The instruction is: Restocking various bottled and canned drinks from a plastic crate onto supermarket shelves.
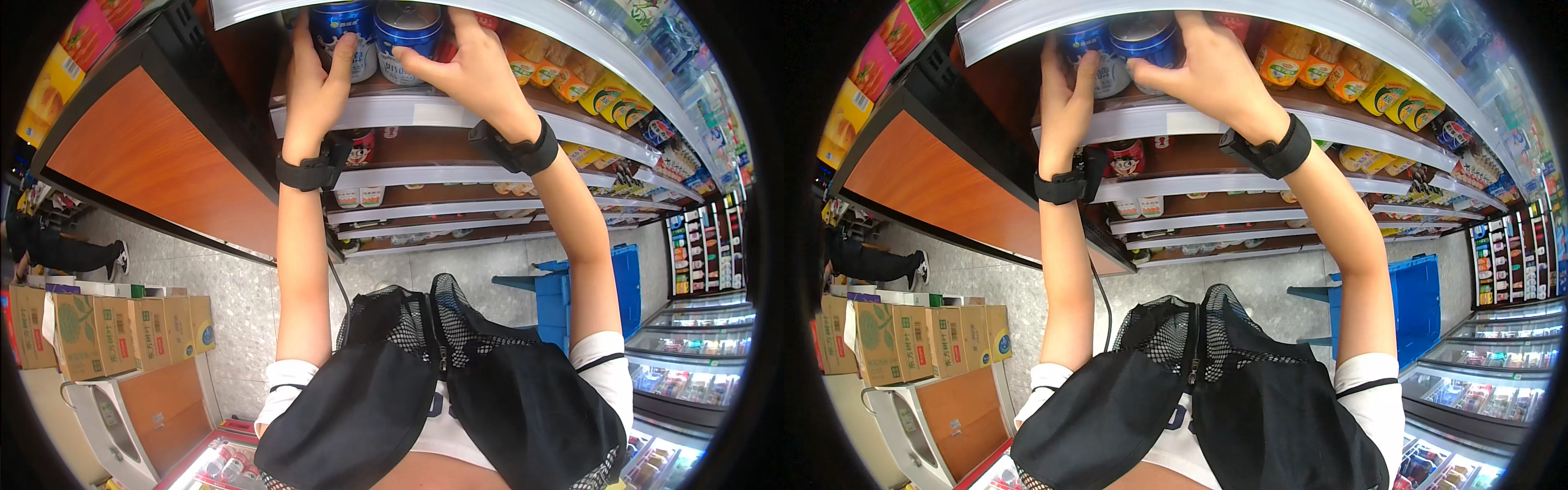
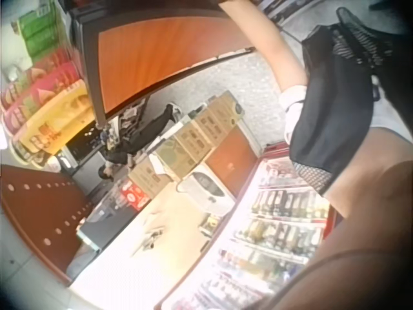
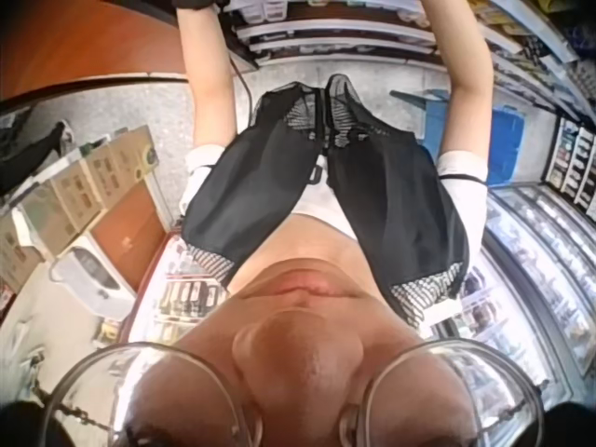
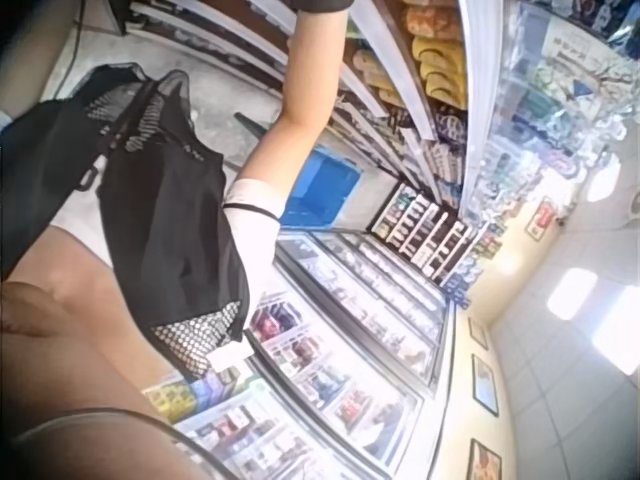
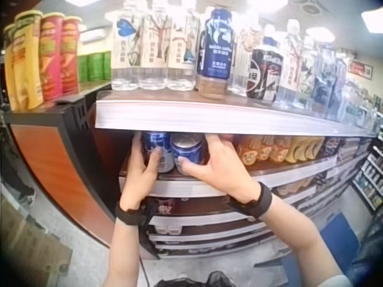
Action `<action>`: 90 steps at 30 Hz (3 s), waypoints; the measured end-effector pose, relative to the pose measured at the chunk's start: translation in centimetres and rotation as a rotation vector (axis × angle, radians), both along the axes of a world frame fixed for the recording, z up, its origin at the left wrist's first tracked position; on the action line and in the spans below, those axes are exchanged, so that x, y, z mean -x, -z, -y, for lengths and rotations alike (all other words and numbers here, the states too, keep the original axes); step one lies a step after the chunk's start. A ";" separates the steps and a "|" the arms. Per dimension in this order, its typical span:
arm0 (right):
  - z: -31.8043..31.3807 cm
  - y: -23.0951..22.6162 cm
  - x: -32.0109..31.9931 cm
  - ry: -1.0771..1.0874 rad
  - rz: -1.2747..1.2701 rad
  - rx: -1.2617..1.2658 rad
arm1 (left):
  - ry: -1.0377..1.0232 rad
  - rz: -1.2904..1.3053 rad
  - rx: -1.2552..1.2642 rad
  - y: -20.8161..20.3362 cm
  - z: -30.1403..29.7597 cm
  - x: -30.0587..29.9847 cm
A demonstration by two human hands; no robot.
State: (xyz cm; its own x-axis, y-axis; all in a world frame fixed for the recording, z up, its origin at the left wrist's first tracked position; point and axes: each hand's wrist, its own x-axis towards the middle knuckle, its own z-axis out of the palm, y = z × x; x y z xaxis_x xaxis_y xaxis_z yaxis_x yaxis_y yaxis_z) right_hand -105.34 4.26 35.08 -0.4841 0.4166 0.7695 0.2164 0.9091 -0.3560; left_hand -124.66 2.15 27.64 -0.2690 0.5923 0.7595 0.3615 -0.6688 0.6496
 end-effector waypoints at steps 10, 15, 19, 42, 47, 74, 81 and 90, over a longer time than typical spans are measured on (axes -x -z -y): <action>-0.3 -0.8 -1.0 0.310 0.270 -0.522 | -0.010 -0.032 -0.014 -0.3 0.0 0.0; -1.6 -0.7 -1.6 0.398 0.414 -0.376 | 0.024 0.011 0.019 -0.2 -0.4 0.4; -1.3 -1.2 -1.3 0.343 0.419 -0.239 | 0.123 0.011 0.095 -1.0 -0.1 0.7; -4.7 2.0 -3.8 0.308 0.208 -0.467 | -0.473 -0.279 -0.006 -0.2 0.1 -3.4; -3.7 2.8 -5.2 0.270 0.150 -0.645 | -0.727 -0.165 -0.176 0.6 -0.3 -4.2; -3.5 3.5 -7.1 0.374 0.120 -0.496 | -0.471 -0.276 0.151 0.1 0.9 -4.2; -1.2 5.3 -9.4 0.434 0.073 -0.489 | -0.373 -0.197 0.128 -0.4 1.9 -3.6; 4.2 13.4 -17.0 0.609 0.121 -0.214 | -0.567 -0.291 -0.199 2.0 0.7 -2.1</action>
State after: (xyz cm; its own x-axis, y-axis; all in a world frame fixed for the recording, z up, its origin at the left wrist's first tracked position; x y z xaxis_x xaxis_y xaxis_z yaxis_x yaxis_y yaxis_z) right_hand -88.33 0.05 21.63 -0.2987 0.4873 0.8206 0.7419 0.6594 -0.1215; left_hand -122.60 1.49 25.69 -0.2651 0.2605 0.9284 0.8347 -0.4201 0.3562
